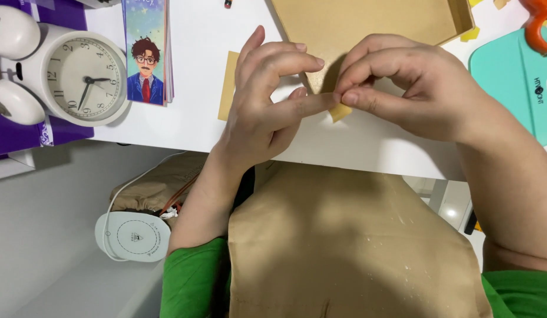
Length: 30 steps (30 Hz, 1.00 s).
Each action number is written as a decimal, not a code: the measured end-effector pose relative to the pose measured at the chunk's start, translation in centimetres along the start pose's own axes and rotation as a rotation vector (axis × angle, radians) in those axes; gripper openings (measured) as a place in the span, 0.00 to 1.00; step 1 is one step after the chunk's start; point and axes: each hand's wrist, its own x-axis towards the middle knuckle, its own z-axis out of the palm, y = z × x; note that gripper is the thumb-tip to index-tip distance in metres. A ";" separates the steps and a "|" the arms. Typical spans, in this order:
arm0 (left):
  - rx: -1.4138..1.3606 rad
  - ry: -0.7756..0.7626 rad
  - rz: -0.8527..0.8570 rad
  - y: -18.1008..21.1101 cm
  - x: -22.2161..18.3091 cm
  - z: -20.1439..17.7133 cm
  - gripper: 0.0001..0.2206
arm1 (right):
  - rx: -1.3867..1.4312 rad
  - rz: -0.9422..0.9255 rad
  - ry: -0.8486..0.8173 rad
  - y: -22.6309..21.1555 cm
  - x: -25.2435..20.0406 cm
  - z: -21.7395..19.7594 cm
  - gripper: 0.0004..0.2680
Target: Assembling a cardboard box by folding the sides and securing them with adhesive strips.
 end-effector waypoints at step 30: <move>0.046 0.189 -0.172 2.1 1.6 0.4 0.06 | 0.287 0.096 0.867 4.3 -4.6 -4.4 0.10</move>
